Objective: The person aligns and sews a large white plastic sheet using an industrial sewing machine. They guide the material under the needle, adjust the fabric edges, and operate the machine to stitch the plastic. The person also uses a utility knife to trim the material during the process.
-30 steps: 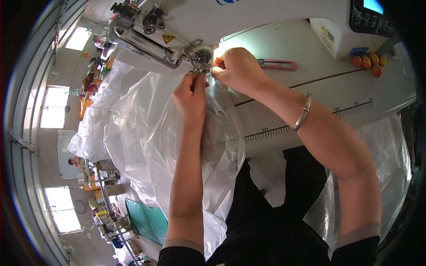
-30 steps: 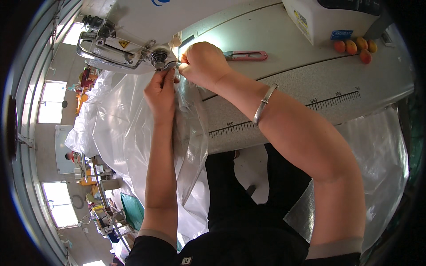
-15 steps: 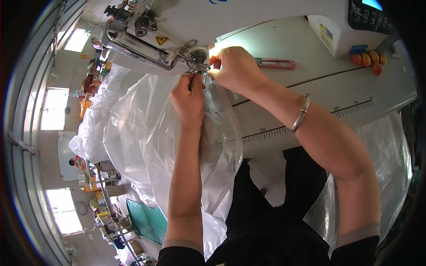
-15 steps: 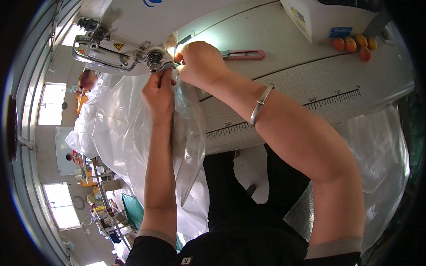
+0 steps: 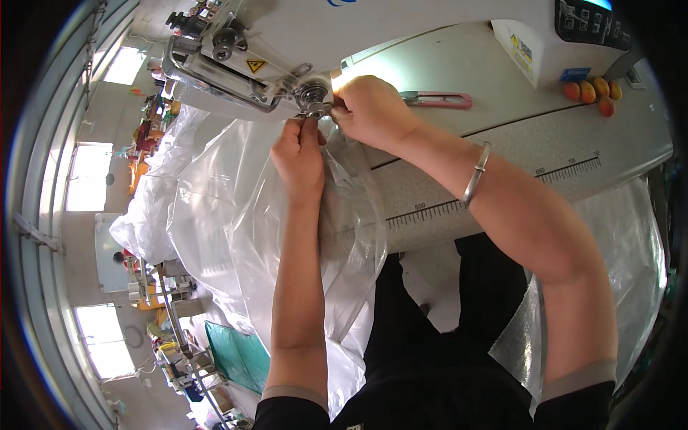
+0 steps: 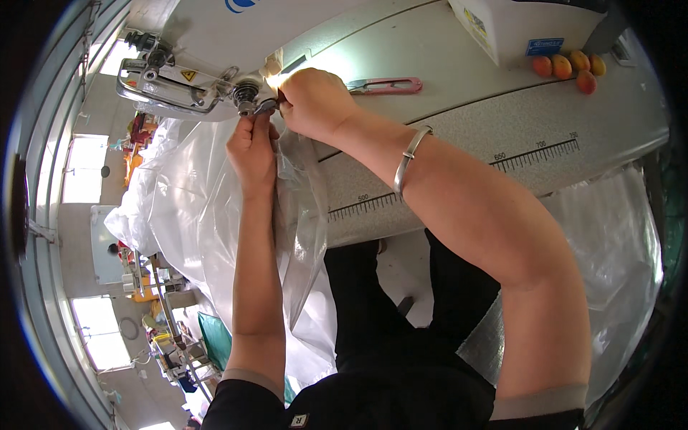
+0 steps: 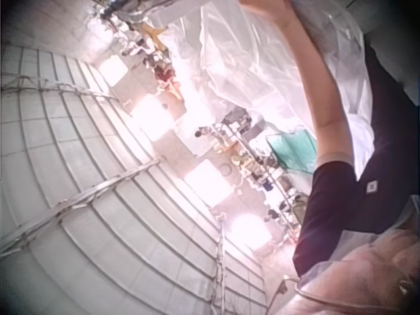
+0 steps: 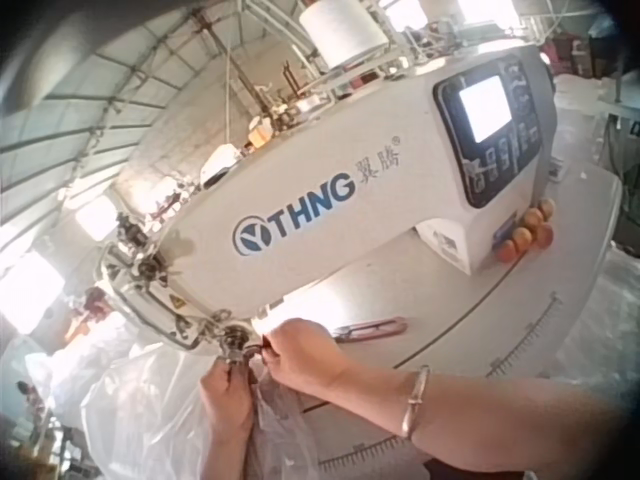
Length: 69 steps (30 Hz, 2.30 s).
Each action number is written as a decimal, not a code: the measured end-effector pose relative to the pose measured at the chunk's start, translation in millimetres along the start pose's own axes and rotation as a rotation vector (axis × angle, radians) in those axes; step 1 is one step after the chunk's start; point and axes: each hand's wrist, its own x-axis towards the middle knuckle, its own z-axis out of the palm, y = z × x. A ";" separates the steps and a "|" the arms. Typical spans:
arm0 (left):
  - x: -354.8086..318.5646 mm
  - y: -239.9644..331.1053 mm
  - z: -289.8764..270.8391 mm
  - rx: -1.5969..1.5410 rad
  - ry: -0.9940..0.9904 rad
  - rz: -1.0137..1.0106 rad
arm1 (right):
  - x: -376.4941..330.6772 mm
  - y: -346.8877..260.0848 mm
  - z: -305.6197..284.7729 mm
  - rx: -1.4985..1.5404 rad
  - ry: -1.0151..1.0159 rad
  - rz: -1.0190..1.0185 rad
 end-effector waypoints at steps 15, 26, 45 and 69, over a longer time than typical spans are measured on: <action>-1.1 5.7 -0.4 0.069 -0.030 0.036 | -0.2 -2.3 -7.3 0.058 -0.052 0.135; -0.8 5.6 1.2 0.094 -0.038 0.064 | -0.2 -6.1 -7.0 0.052 -0.047 0.161; -1.2 0.1 -3.8 -0.137 -0.070 -0.007 | 1.7 0.9 -9.2 0.091 -0.056 0.155; -5.2 0.5 -6.4 0.166 -0.005 0.085 | 3.9 5.1 -8.2 0.184 -0.108 0.230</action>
